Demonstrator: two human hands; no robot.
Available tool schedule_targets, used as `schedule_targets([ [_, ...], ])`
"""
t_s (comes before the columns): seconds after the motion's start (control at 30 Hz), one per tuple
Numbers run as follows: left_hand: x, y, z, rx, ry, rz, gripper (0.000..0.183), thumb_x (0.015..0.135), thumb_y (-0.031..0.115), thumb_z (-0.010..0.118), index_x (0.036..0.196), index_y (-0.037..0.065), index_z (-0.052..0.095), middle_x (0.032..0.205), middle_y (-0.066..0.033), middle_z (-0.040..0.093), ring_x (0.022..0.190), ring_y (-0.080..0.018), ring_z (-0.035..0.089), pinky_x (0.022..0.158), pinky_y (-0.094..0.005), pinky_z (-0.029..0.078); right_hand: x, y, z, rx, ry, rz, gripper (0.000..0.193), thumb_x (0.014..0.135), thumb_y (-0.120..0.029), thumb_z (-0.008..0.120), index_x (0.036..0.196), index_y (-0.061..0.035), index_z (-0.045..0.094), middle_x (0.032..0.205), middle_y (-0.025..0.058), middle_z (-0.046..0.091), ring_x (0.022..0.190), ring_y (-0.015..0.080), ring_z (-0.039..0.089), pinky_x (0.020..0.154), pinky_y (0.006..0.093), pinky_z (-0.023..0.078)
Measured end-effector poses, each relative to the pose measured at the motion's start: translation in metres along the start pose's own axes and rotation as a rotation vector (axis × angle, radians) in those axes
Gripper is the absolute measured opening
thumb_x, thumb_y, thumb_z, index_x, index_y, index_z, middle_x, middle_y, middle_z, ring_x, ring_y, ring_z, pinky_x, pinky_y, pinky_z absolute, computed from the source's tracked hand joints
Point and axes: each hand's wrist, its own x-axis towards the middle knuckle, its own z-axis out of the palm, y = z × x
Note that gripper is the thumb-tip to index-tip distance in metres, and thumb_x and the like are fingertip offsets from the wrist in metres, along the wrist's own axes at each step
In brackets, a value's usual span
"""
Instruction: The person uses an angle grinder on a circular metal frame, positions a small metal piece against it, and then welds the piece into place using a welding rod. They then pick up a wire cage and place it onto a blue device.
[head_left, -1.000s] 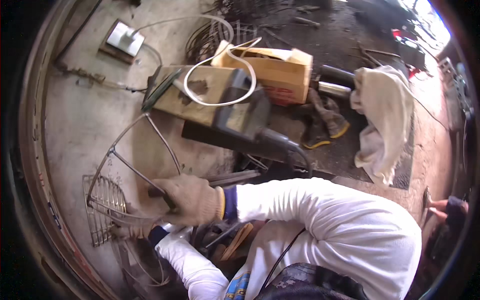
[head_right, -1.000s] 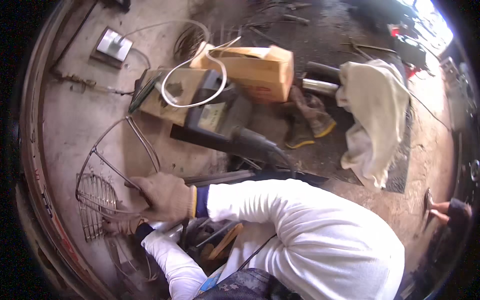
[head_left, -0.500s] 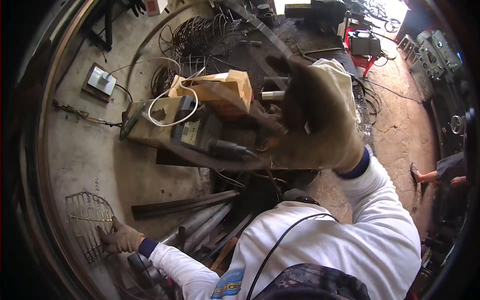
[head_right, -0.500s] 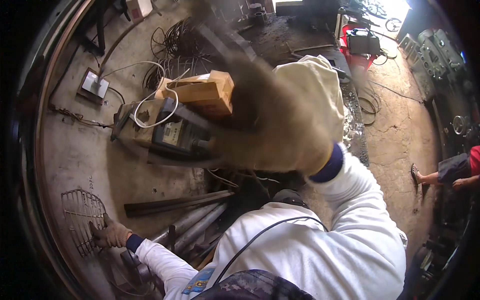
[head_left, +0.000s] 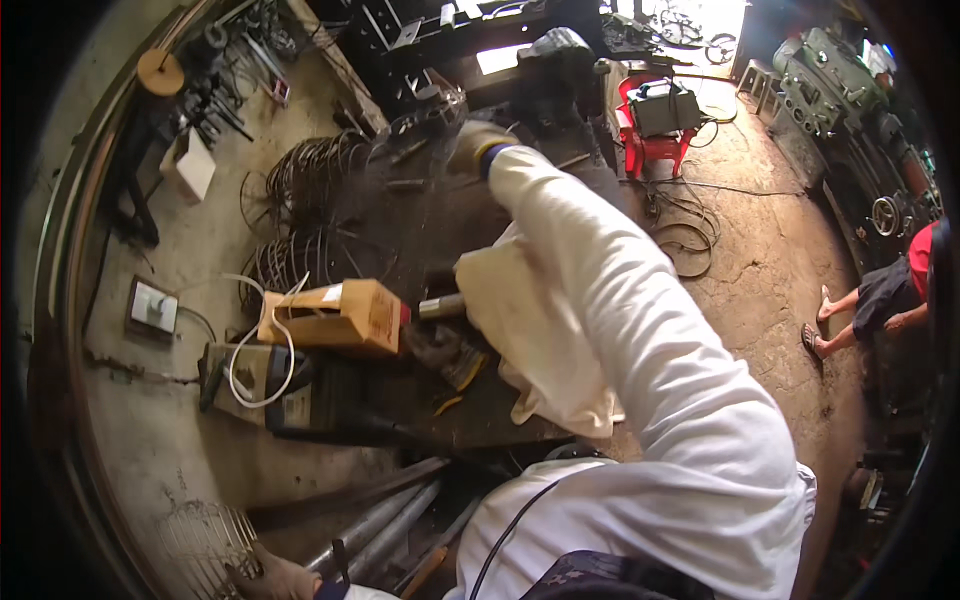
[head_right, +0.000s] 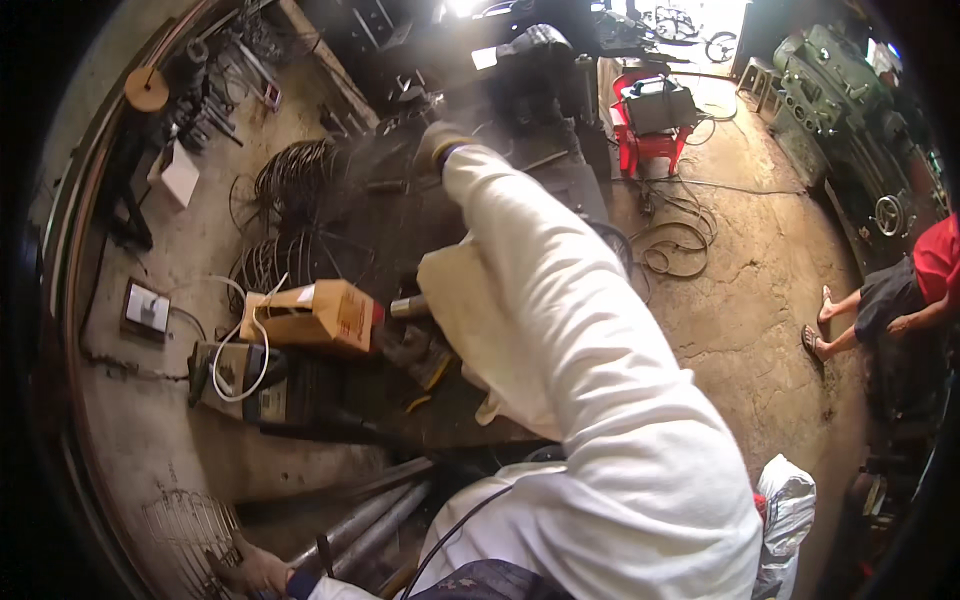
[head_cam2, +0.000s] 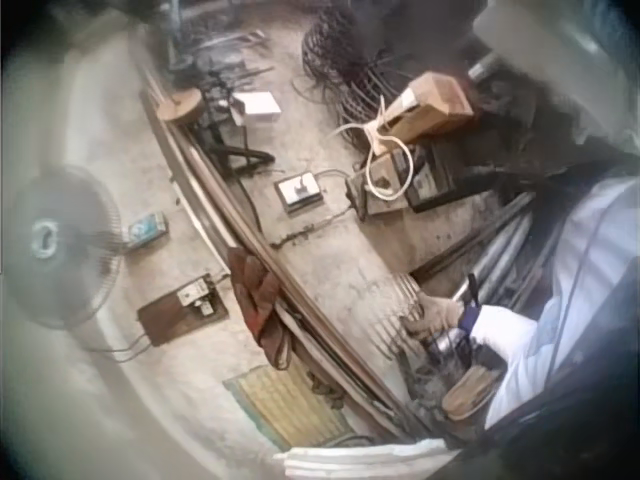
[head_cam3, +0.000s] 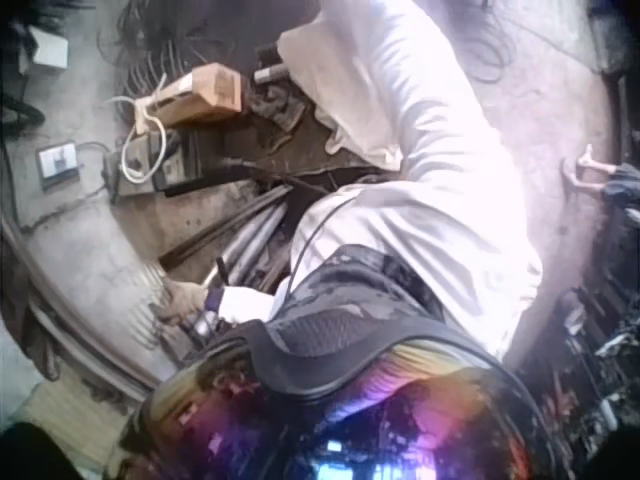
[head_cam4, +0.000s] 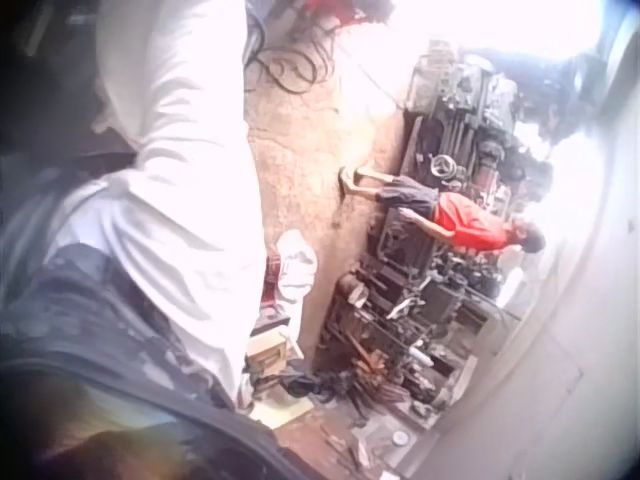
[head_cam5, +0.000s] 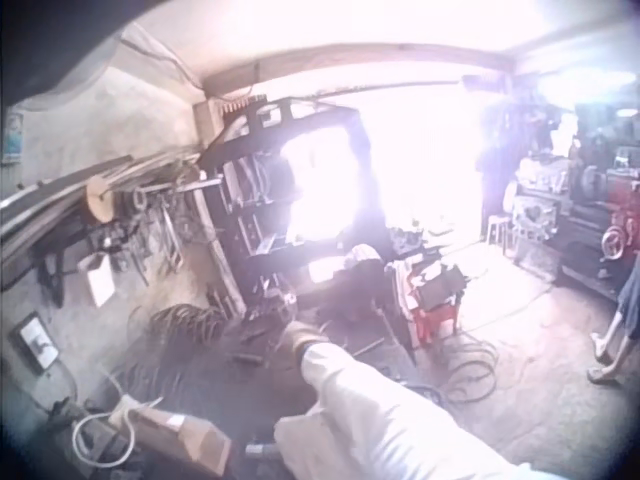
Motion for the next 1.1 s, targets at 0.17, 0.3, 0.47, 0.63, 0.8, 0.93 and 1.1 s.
schedule_targets([
  [0.17,-0.013,-0.023,0.021,-0.151,0.171,0.285,0.085,0.065,0.06,0.088,0.125,0.006,0.06,0.115,-0.0186,0.063,0.097,-0.0368,0.064,0.079,-0.0506,0.053,0.077,0.016,0.077,0.002,-0.055,0.005,0.037,0.088,-0.029,0.071,0.119,-0.0092,0.073,0.132,0.0171,0.065,0.124,0.0325,0.062,0.097,0.0502,0.053],
  [0.3,-0.017,-0.032,0.015,-0.747,0.041,-0.059,0.089,0.066,0.057,0.089,0.126,-0.001,0.058,0.11,-0.0189,0.065,0.092,-0.0365,0.066,0.078,-0.0491,0.055,0.049,-0.006,0.08,-0.122,-0.14,-0.141,0.052,0.082,-0.028,0.074,0.128,-0.0042,0.065,0.135,0.0212,0.062,0.123,0.0328,0.062,0.099,0.046,0.053],
  [0.47,-0.04,-0.011,-0.04,-0.967,-0.005,0.043,0.088,0.067,0.047,0.093,0.128,-0.003,0.053,0.105,-0.0188,0.065,0.09,-0.0349,0.066,0.078,-0.0462,0.056,-0.046,-0.015,-0.024,-0.24,-0.139,-0.319,0.065,0.083,-0.039,0.073,0.136,-0.0025,0.058,0.137,0.0206,0.06,0.123,0.0335,0.062,0.102,0.0445,0.051],
  [0.63,-0.07,-0.046,-0.042,-0.818,0.107,0.212,0.087,0.072,0.041,0.092,0.131,-0.004,0.046,0.118,-0.0226,0.057,0.095,-0.0338,0.062,0.076,-0.0448,0.056,-0.22,0.062,-0.073,0.433,0.397,-0.609,0.058,0.083,-0.037,0.073,0.131,-0.0052,0.063,0.119,0.0198,0.068,0.114,0.0341,0.065,0.1,0.0397,0.05],
  [0.8,-0.096,-0.028,-0.114,-0.921,-0.091,0.048,0.081,0.077,0.048,0.086,0.128,-0.006,0.054,0.124,-0.021,0.059,0.109,-0.0325,0.061,0.095,-0.0449,0.051,-0.377,0.167,-0.032,0.661,0.451,-0.32,0.046,0.09,-0.016,0.073,0.131,-0.0012,0.059,0.116,0.0136,0.069,0.104,0.0196,0.068,0.091,0.0328,0.055],
  [0.93,-0.107,-0.007,-0.179,-0.959,-0.236,0.006,0.083,0.077,0.049,0.085,0.13,-0.006,0.052,0.125,-0.0201,0.059,0.113,-0.0312,0.059,0.098,-0.0433,0.051,-0.452,0.26,0.061,0.966,0.494,0.073,0.042,0.093,-0.014,0.07,0.129,0.0011,0.058,0.113,0.0148,0.07,0.103,0.0217,0.068,0.091,0.0328,0.054],
  [1.1,-0.119,0.014,-0.25,-1.12,-0.342,0.114,0.082,0.077,0.046,0.086,0.131,-0.005,0.051,0.126,-0.0196,0.058,0.114,-0.0296,0.058,0.094,-0.0409,0.053,-0.514,0.318,0.133,0.772,0.29,0.291,0.04,0.091,-0.017,0.067,0.128,-0.0021,0.06,0.113,0.0177,0.07,0.104,0.0283,0.068,0.092,0.0355,0.053],
])
